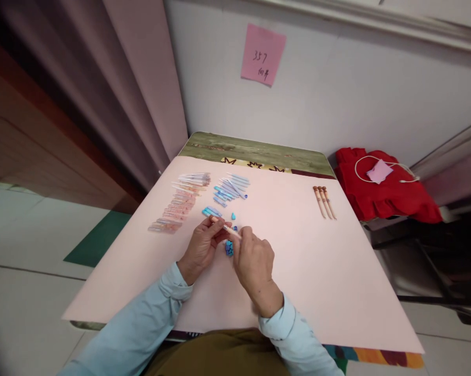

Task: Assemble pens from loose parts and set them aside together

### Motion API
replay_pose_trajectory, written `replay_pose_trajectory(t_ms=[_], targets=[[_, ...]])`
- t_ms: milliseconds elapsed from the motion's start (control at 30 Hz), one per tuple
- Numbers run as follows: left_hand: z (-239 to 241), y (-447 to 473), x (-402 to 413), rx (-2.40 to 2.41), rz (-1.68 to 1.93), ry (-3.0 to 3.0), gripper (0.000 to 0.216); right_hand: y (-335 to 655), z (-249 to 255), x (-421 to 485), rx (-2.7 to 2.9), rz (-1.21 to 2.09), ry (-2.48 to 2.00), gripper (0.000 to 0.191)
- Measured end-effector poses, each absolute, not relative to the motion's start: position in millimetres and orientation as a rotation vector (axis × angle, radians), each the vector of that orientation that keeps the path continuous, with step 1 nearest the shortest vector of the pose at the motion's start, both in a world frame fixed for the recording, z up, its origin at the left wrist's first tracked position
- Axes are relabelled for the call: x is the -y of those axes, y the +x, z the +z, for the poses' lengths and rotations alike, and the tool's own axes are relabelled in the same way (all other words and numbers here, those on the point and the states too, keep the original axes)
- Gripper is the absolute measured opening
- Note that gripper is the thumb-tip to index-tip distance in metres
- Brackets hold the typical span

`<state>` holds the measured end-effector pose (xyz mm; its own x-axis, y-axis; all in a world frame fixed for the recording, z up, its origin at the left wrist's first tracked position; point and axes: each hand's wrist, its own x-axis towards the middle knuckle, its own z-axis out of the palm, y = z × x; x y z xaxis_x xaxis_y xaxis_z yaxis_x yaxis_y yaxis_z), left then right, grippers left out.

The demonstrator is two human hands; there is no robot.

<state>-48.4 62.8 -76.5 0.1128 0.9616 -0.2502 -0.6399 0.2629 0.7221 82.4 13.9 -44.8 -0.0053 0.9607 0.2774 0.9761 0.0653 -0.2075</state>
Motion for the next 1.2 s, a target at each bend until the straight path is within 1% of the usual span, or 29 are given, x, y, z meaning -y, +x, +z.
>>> replay_pose_trajectory(t_ms=[100, 200, 233, 367, 467, 600, 700, 800, 833, 967, 1100, 1167, 1200], targets=[[-76.0, -48.5, -63.1, -0.802, 1.250, 0.493, 0.031, 81.6, -42.8, -12.9, 1.979, 0.003, -1.930, 0.024], [-75.7, -48.5, -63.1, -0.795, 1.237, 0.497, 0.030, 83.8, -40.7, -13.3, 2.001, 0.007, -1.958, 0.014], [-75.6, -48.4, -63.0, -0.788, 1.232, 0.500, 0.029, 84.9, -40.5, -13.8, 2.012, 0.000, -1.958, 0.016], [-75.4, -47.1, -62.0, -0.774, 1.221, 0.522, 0.028, 88.8, -41.1, -16.4, 2.036, -0.020, -1.940, 0.032], [-75.5, -45.4, -61.0, -0.769, 1.232, 0.519, 0.028, 88.6, -40.6, -17.5, 2.029, 0.034, -1.955, 0.034], [-74.8, -43.4, -60.4, -0.765, 1.261, 0.500, 0.028, 84.9, -38.2, -17.7, 1.949, 0.169, -1.971, 0.021], [-70.6, -42.3, -62.0, -0.769, 1.278, 0.477, 0.030, 84.8, -36.0, -19.6, 1.905, 0.242, -1.947, 0.022], [-63.1, -39.9, -66.0, -0.787, 1.270, 0.484, 0.031, 89.3, -33.7, -24.8, 1.890, 0.285, -1.889, 0.012], [-60.4, -38.4, -67.7, -0.799, 1.267, 0.493, 0.032, 91.7, -33.0, -27.1, 1.882, 0.280, -1.869, 0.014], [-52.7, -29.6, -76.1, -0.851, 1.261, 0.536, 0.033, 104.6, -30.7, -38.5, 1.840, 0.258, -1.812, 0.034], [-48.8, -17.9, -85.0, -0.883, 1.229, 0.580, 0.032, 119.4, -28.0, -49.8, 1.765, 0.482, -1.782, 0.050], [-47.2, -11.8, -90.3, -0.906, 1.212, 0.621, 0.030, 124.7, -27.2, -53.7, 1.750, 0.592, -1.764, 0.052], [-46.4, -9.0, -93.4, -0.929, 1.212, 0.645, 0.029, 126.4, -27.2, -55.0, 1.749, 0.615, -1.761, 0.048]])
